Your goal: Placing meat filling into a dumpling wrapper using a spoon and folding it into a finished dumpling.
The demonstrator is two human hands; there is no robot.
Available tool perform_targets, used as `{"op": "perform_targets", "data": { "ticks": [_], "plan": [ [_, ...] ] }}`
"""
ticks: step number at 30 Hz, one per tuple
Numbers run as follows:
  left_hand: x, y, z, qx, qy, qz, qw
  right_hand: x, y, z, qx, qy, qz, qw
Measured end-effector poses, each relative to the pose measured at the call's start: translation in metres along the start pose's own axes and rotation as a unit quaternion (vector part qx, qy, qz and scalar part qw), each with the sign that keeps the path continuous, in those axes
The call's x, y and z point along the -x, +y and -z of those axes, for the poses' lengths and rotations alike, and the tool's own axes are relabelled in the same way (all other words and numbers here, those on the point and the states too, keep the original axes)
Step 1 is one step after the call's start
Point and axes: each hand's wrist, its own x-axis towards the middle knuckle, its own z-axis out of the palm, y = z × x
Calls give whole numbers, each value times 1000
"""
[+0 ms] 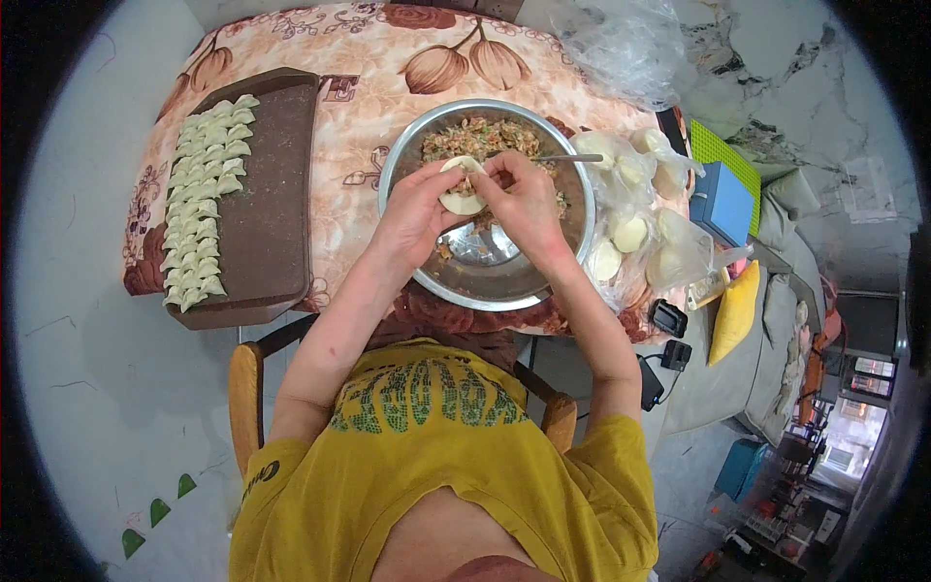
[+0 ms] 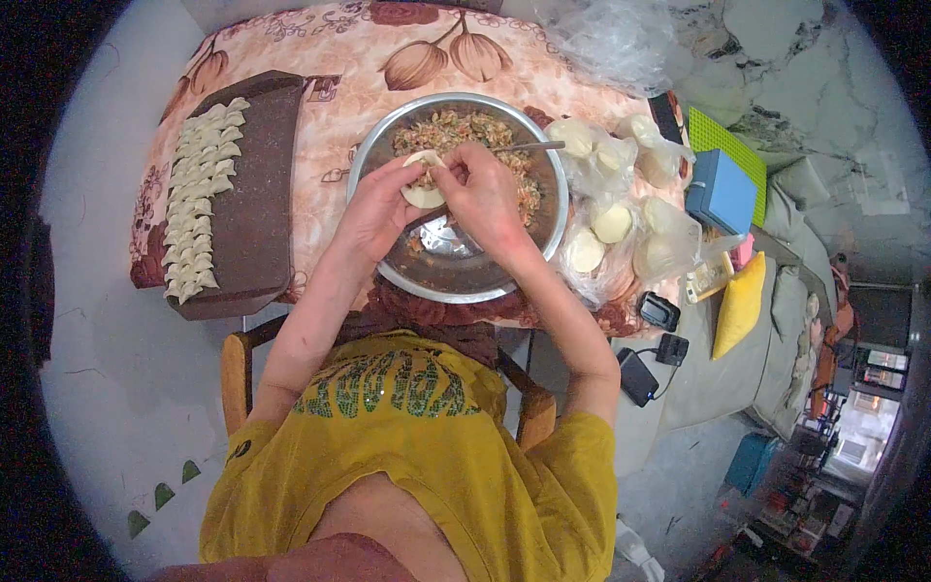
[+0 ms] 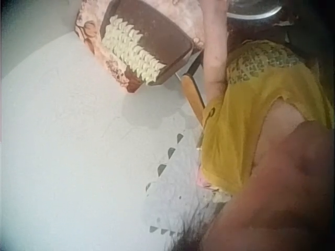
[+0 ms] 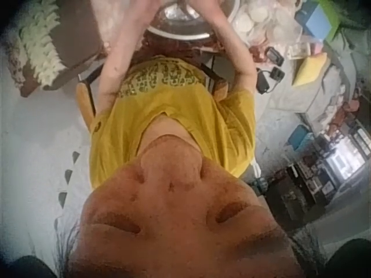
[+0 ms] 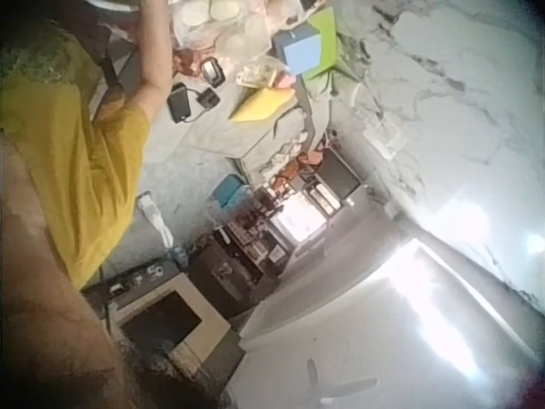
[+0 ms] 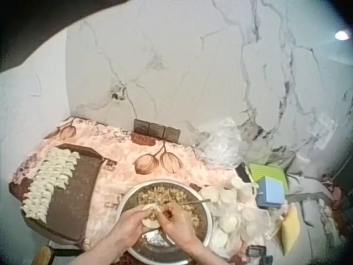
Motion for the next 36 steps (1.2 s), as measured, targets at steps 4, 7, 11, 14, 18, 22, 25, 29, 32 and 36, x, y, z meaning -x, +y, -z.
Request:
{"op": "perform_targets", "data": {
  "ticks": [4,7,11,14,18,22,25,29,32,36],
  "plan": [
    [-6,0,6,15,-7,2,1000,-3,-3,0,-13,11,2,1000],
    [-5,0,2,9,-10,-5,1000,-7,-3,0,-14,4,-24,1000],
    [-6,-5,7,-20,-7,-28,999,-10,2,-6,24,-11,-12,1000],
    [-5,-5,8,-23,-4,-24,999,-11,2,-7,38,-9,6,999],
    [-1,5,2,26,-29,-13,999,-12,7,-6,-1,4,-4,1000],
    [-1,7,8,24,-124,-18,992,-12,11,-5,-43,28,10,999],
    [0,6,5,-7,-110,-32,993,-12,9,-4,-43,27,-8,999],
    [4,4,-4,-45,-72,-35,996,-7,13,-6,-50,20,-11,999],
    [7,5,-8,-92,-38,-36,994,-6,16,-8,-22,16,10,1000],
    [1,3,5,-50,-61,-41,996,-3,11,-8,-25,29,14,999]
  ]
}}
